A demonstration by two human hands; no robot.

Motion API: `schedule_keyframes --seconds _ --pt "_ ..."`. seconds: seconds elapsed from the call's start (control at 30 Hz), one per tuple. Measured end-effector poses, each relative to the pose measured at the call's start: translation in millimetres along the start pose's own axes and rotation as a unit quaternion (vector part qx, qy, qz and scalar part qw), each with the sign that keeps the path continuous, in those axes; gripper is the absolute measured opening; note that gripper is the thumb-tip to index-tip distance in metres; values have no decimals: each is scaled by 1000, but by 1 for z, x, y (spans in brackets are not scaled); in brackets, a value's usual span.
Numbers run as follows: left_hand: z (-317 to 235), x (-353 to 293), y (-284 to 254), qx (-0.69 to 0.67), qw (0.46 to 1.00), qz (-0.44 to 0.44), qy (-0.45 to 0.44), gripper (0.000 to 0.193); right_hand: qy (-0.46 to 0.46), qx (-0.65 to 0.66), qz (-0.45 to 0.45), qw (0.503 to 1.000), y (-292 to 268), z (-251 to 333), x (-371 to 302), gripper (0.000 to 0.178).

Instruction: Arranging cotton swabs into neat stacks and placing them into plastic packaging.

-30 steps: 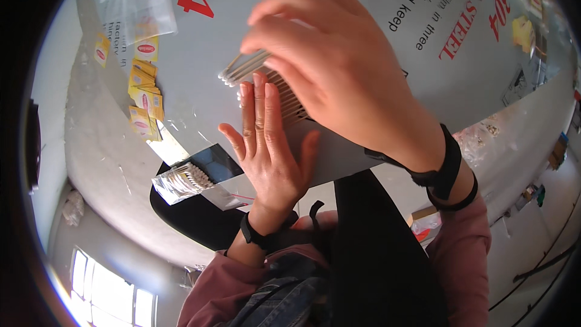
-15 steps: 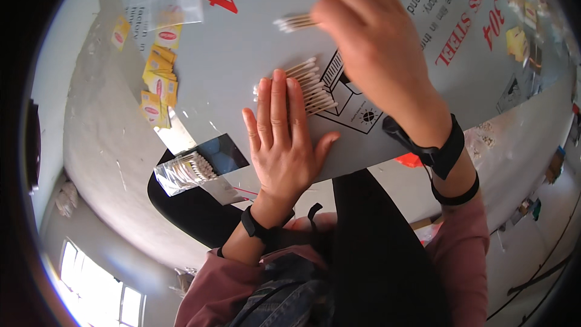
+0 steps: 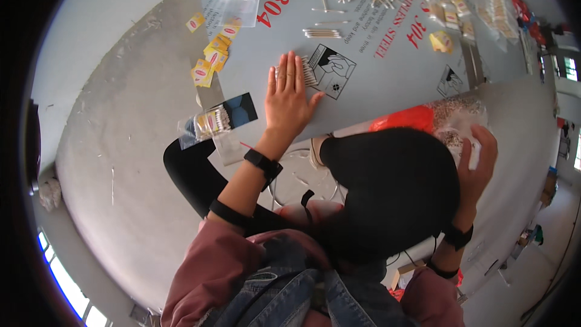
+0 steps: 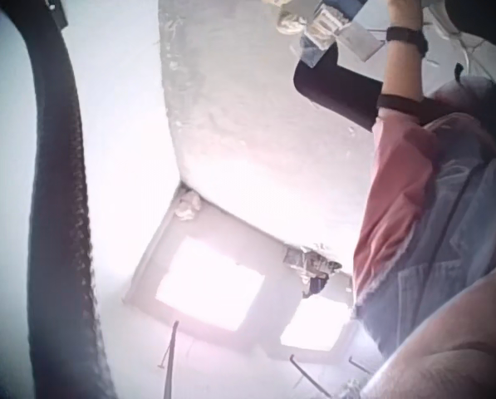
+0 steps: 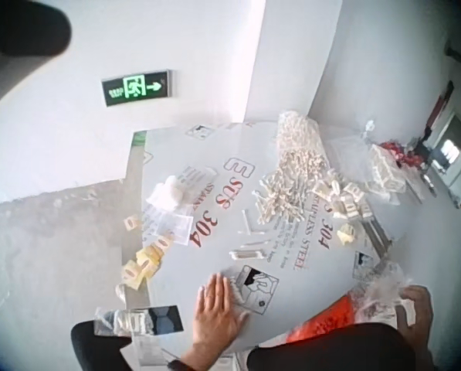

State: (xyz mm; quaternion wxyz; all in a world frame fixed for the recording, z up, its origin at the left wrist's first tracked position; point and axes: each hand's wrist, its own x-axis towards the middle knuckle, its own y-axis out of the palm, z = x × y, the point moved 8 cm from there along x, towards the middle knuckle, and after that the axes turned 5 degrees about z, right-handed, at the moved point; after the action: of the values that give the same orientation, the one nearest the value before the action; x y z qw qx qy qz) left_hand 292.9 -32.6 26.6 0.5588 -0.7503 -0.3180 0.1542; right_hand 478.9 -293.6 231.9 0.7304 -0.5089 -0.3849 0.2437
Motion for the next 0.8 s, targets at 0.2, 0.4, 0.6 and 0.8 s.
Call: schedule_keyframes --seconds 0.2,0.4,0.6,0.8 --pt "3 -28 2 81 995 49 21 88 27 -46 -79 995 -113 28 -64 21" --pt "25 -57 -6 73 997 34 22 83 -147 273 -90 946 -103 168 -63 26" --pt "42 -67 -19 -135 990 48 0 77 6 639 81 765 120 217 14 27" --pt "83 -69 -55 -629 758 -153 -79 77 89 648 82 752 259 194 37 52"
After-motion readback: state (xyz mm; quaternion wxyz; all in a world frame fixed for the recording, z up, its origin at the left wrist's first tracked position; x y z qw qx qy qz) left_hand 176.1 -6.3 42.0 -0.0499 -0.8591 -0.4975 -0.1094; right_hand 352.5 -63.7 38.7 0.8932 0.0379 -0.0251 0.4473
